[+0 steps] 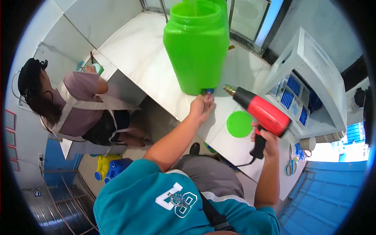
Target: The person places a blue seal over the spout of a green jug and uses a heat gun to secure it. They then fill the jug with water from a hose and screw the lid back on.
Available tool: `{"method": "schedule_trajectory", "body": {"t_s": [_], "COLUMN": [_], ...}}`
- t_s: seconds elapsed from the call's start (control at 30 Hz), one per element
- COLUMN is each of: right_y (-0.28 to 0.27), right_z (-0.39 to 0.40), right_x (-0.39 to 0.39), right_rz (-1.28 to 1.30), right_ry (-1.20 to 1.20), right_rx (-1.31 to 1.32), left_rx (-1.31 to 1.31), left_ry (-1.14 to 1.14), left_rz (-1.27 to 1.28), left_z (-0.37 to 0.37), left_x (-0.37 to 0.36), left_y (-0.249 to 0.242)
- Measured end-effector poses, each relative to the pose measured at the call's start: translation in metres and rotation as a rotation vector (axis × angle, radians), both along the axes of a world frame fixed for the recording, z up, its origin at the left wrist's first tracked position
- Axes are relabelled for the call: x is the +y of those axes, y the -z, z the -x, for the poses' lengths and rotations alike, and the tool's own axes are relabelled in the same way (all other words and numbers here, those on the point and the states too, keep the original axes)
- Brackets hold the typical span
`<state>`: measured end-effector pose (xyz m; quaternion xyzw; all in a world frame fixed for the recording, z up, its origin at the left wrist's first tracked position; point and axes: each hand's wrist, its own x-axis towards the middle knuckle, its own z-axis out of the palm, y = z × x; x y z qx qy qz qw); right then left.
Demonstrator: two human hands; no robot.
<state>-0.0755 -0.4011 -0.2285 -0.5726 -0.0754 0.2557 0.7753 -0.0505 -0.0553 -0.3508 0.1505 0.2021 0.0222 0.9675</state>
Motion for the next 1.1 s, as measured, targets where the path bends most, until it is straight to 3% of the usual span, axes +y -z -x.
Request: {"method": "schedule_trajectory", "body": {"t_s": [0.07,0.2,0.27,0.33,0.4,0.47,0.53,0.6,0.63,0.67,0.7,0.8,0.87,0.93,1.0,1.07,1.1], "right_y": [-0.037,-0.115,-0.158,-0.196,-0.228,-0.249,-0.279,-0.296,-0.286,-0.278,-0.285,-0.283,-0.272,-0.259,-0.265,-0.254,-0.245], "right_z": [0.008,-0.008,-0.020,-0.045,-0.079,-0.110,-0.140,-0.140,-0.161,-0.181,-0.181,-0.193,-0.195,-0.175,-0.125,-0.083,-0.061], "right_x": [-0.005,-0.050,-0.068,-0.085,-0.119,-0.104,-0.094,-0.048,-0.063,-0.079,-0.061,-0.055,-0.063,-0.061,-0.016,0.002,0.011], "right_rz": [-0.034,-0.121,-0.032,0.134,0.527,0.849,1.302,1.441,1.473,1.693,1.767,1.780,1.732,1.779,1.811,1.690,1.634], "right_ry": [0.136,0.268,0.409,0.550,0.582,0.721,0.638,0.587,0.560,0.527,0.495,0.421,0.385,0.584,0.724,0.751,0.688], "right_rx": [-0.133,-0.471,-0.527,-0.569,-0.453,-0.495,-0.532,-0.640,-0.855,-0.983,-0.872,-0.724,-0.686,-1.053,-1.234,-1.452,-1.416], "left_rx": [0.249,0.245,0.174,0.097,0.058,-0.070,-0.184,-0.345,-0.414,-0.479,-0.543,-0.607,-0.635,-0.681,-0.541,-0.600,-0.583], "left_ry": [0.023,-0.043,-0.164,-0.278,-0.377,-0.399,-0.455,-0.393,-0.381,-0.393,-0.405,-0.310,-0.094,0.046,0.277,0.489,0.539], "left_rz": [-0.156,-0.426,-0.514,-0.730,-0.934,-1.082,-1.282,-1.440,-1.501,-1.575,-1.646,-1.708,-1.898,-1.845,-1.617,-1.669,-1.620], "left_z": [0.027,0.053,0.051,0.031,0.000,-0.033,-0.072,-0.120,-0.143,-0.165,-0.186,-0.260,-0.318,-0.340,-0.358,-0.373,-0.362], "left_x": [-0.003,0.056,0.107,0.150,0.182,0.205,0.213,0.230,0.230,0.228,0.225,0.228,0.247,0.246,0.237,0.245,0.232], "left_y": [-0.053,-0.048,-0.045,-0.077,-0.125,-0.179,-0.232,-0.266,-0.286,-0.303,-0.317,-0.345,-0.347,-0.351,-0.359,-0.372,-0.379]}}
